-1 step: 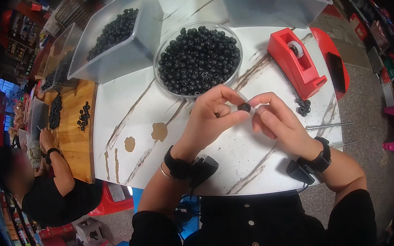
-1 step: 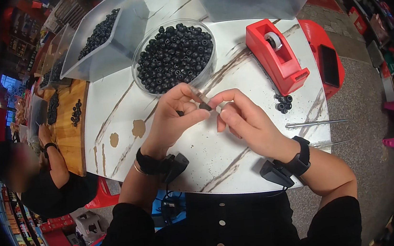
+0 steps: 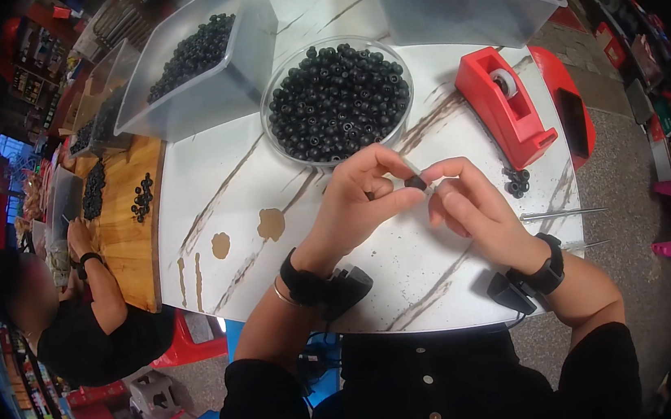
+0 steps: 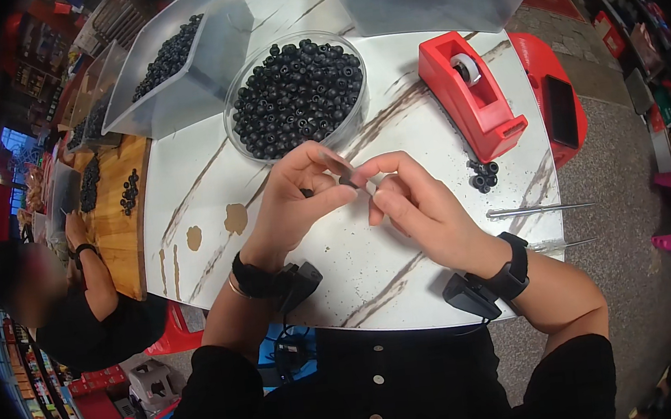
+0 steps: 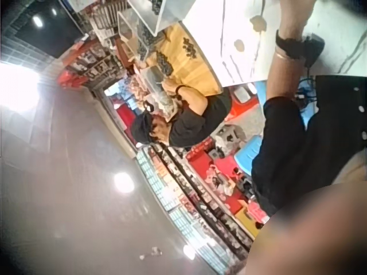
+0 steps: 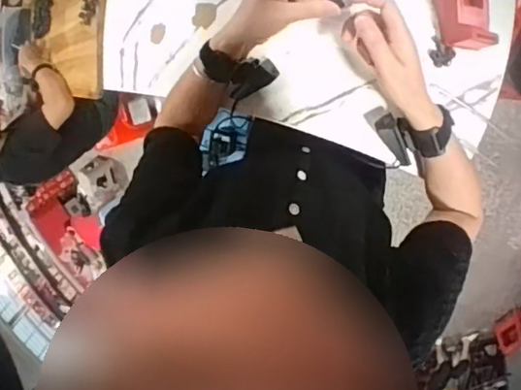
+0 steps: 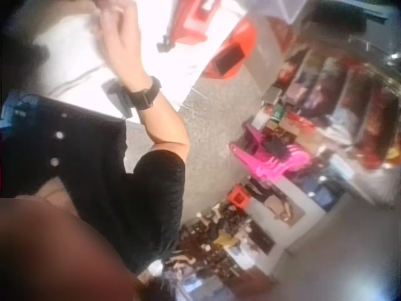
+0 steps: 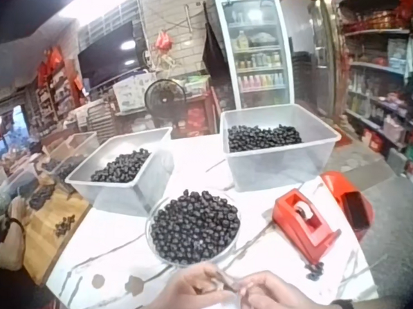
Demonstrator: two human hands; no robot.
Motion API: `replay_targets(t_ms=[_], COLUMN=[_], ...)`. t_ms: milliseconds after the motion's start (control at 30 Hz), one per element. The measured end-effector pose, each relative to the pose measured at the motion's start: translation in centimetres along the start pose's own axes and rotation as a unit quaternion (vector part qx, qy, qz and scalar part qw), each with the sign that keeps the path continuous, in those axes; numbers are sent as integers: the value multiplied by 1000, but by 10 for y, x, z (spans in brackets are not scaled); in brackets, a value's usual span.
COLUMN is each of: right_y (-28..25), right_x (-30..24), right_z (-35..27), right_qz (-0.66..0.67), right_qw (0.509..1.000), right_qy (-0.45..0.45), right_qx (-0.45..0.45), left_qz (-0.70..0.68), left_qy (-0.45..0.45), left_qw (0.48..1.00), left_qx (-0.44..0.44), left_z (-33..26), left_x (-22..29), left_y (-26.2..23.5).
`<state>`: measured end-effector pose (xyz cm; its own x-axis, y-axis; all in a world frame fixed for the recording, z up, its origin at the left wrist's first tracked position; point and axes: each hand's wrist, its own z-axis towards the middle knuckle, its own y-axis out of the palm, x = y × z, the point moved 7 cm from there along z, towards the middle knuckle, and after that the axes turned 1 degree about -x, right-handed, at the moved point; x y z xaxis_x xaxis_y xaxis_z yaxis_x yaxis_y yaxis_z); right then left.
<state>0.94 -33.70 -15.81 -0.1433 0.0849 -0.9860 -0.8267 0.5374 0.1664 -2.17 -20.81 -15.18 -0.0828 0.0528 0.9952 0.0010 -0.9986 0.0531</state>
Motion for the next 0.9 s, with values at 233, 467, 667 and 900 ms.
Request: replay_targets(t_ms=[233,467,667,900], right_y=[3,-1,-1,4], right_x=[-6,-2,-4,-2], right_z=[-1,-2,-3,-2], right_qz=[-68,-114,-161,-60], right_qw=[994,986,978,989], right_qy=[-89,-113,-129,-124], right_qx=[19,34,36,44], left_qz=[-98,-94,-121,-147], left_qy=[4,27,29,-31], left_qw=[995,995,992,989], left_qx=[1,-12,-18,-13], left_z=[1,0,0,-1], left_x=[-11,-10,-8,-17], left_y=[5,5,7,8])
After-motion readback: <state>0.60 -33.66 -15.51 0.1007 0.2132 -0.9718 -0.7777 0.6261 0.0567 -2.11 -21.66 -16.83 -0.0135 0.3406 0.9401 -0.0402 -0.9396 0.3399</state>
